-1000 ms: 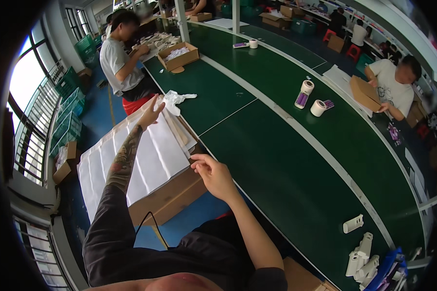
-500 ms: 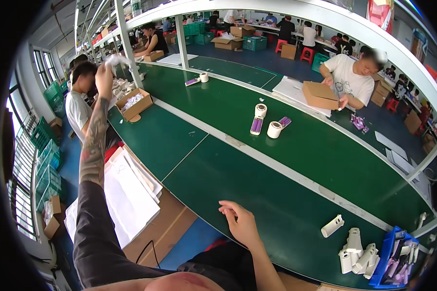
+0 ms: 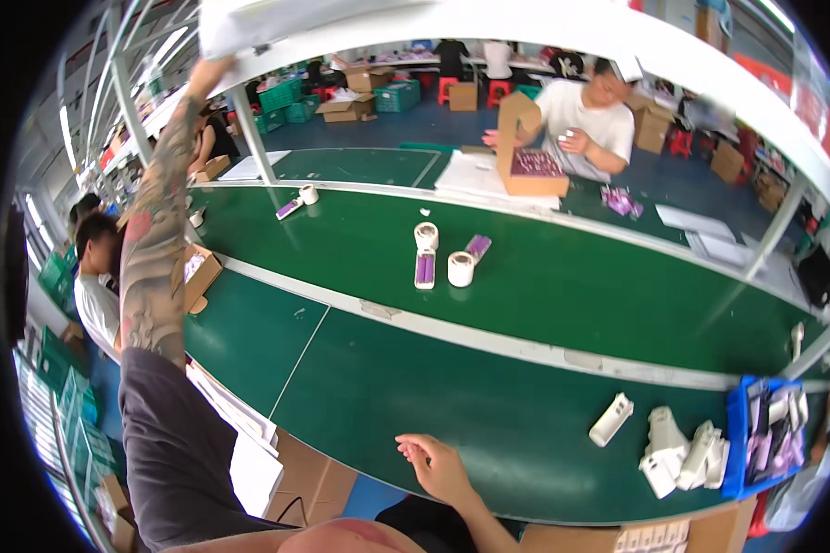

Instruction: The person assembles handheld mini fans by attaching plastic back covers onto fan bodies by hand, fastens a waist pack, and takes more covers from a box before covering the box with a foam sheet.

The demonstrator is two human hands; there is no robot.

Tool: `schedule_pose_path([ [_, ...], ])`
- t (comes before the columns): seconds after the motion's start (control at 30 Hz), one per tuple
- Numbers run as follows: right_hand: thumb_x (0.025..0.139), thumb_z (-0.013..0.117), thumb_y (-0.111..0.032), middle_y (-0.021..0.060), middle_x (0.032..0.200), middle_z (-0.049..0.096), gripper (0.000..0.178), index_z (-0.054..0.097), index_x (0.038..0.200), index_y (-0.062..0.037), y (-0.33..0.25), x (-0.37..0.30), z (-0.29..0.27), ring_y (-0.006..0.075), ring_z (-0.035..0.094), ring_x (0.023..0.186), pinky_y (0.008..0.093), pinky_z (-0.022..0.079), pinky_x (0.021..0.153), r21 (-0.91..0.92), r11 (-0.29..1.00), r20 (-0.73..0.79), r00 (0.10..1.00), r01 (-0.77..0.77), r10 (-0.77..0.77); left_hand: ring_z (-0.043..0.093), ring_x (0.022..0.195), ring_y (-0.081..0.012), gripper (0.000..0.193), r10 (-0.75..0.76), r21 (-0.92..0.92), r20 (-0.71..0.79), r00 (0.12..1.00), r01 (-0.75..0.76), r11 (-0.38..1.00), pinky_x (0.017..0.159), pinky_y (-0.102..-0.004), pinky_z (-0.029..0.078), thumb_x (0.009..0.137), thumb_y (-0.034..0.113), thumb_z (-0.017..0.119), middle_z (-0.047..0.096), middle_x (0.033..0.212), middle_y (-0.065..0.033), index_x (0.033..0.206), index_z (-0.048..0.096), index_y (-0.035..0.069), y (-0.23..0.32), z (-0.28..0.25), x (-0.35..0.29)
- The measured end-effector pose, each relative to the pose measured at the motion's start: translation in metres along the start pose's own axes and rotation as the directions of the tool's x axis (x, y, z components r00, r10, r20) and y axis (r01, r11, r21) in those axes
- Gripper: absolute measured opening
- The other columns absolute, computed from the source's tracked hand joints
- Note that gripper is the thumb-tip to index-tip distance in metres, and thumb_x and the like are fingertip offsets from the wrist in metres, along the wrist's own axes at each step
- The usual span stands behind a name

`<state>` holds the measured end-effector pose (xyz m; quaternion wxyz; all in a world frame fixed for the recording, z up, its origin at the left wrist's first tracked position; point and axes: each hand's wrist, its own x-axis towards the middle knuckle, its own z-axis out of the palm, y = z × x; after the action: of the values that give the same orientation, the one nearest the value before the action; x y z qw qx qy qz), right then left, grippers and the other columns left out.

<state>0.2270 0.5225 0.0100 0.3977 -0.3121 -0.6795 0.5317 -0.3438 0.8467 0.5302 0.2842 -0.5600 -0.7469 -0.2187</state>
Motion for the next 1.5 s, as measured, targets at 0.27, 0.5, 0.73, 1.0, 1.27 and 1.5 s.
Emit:
schedule_pose_path([
  [0.27, 0.096, 0.057, 0.002, 0.0078, 0.098, 0.073, 0.023, 0.070, 0.114, -0.0028, -0.006, 0.001, -0.013, 0.0156, 0.067, 0.079, 0.0254, 0.054, 0.071, -0.020, 0.995, -0.044, 0.995, -0.093, 0.092, 0.064, 0.115, -0.0296, 0.043, 0.120, -0.388, -0.237, 0.964, -0.207, 0.898, 0.101, -0.0395, 0.049, 0.102, 0.029, 0.046, 0.067, 0.127, -0.0165, 0.127, 0.066, 0.000, -0.100, 0.065, -0.138],
  [0.5, 0.085, 0.060, 0.003, 0.0060, 0.099, 0.072, 0.023, 0.071, 0.103, -0.0075, -0.044, -0.037, -0.122, 0.0248, 0.068, 0.079, 0.0330, 0.055, 0.071, -0.714, 0.691, -0.478, 0.800, -0.112, -0.364, 0.061, 0.125, -0.0273, 0.039, 0.160, -0.462, -0.603, 0.782, -0.506, 0.729, 0.110, -0.0403, 0.045, 0.107, 0.025, 0.046, 0.065, 0.133, -0.0108, 0.135, 0.060, 0.001, 0.189, -0.113, -0.382],
  [0.73, 0.085, 0.066, -0.016, 0.0192, 0.123, 0.059, 0.040, 0.063, 0.124, -0.0099, 0.033, -0.063, -0.220, 0.0410, 0.058, 0.104, 0.0480, 0.049, 0.089, -0.756, 0.059, -0.618, 0.682, -0.652, -0.391, 0.054, 0.120, -0.0260, 0.044, 0.367, -0.146, -0.924, 0.109, -0.986, -0.075, 0.101, -0.0382, 0.045, 0.104, 0.026, 0.053, 0.045, 0.135, -0.0104, 0.140, 0.041, 0.005, 0.250, -0.139, -0.486],
  [1.0, 0.085, 0.057, 0.002, 0.0127, 0.110, 0.065, 0.036, 0.068, 0.116, -0.0108, 0.056, 0.034, -0.190, 0.0355, 0.062, 0.095, 0.0408, 0.052, 0.088, -0.789, 0.533, -0.541, 0.757, -0.307, -0.365, 0.052, 0.090, -0.0193, 0.017, 0.418, -0.726, -0.666, 0.618, -0.664, -0.176, 0.076, -0.0357, 0.041, 0.100, 0.026, 0.054, 0.056, 0.107, -0.0058, 0.110, 0.061, 0.014, 0.289, -0.138, -0.514],
  [1.27, 0.089, 0.052, 0.005, 0.0135, 0.109, 0.064, 0.042, 0.063, 0.126, -0.0112, 0.049, 0.069, -0.198, 0.0287, 0.065, 0.087, 0.0350, 0.055, 0.080, -0.370, 0.919, -0.646, 0.749, -0.139, -0.147, 0.059, 0.105, -0.0293, 0.041, 0.632, -0.911, -0.146, 0.761, -0.353, 0.214, 0.094, -0.0382, 0.047, 0.091, 0.009, 0.063, 0.060, 0.124, -0.0138, 0.131, 0.060, 0.002, 0.402, 0.042, -0.457],
  [1.5, 0.091, 0.046, 0.004, 0.0175, 0.116, 0.064, 0.054, 0.044, 0.144, -0.0046, 0.023, 0.063, -0.212, 0.0205, 0.066, 0.087, 0.0293, 0.054, 0.077, 0.253, 0.966, -0.631, 0.765, 0.049, 0.127, 0.058, 0.118, -0.0365, 0.063, 0.332, -0.678, 0.380, 0.863, 0.015, 0.735, 0.104, -0.0421, 0.046, 0.094, 0.031, 0.067, 0.054, 0.136, -0.0190, 0.145, 0.044, 0.003, 0.466, 0.265, -0.456],
])
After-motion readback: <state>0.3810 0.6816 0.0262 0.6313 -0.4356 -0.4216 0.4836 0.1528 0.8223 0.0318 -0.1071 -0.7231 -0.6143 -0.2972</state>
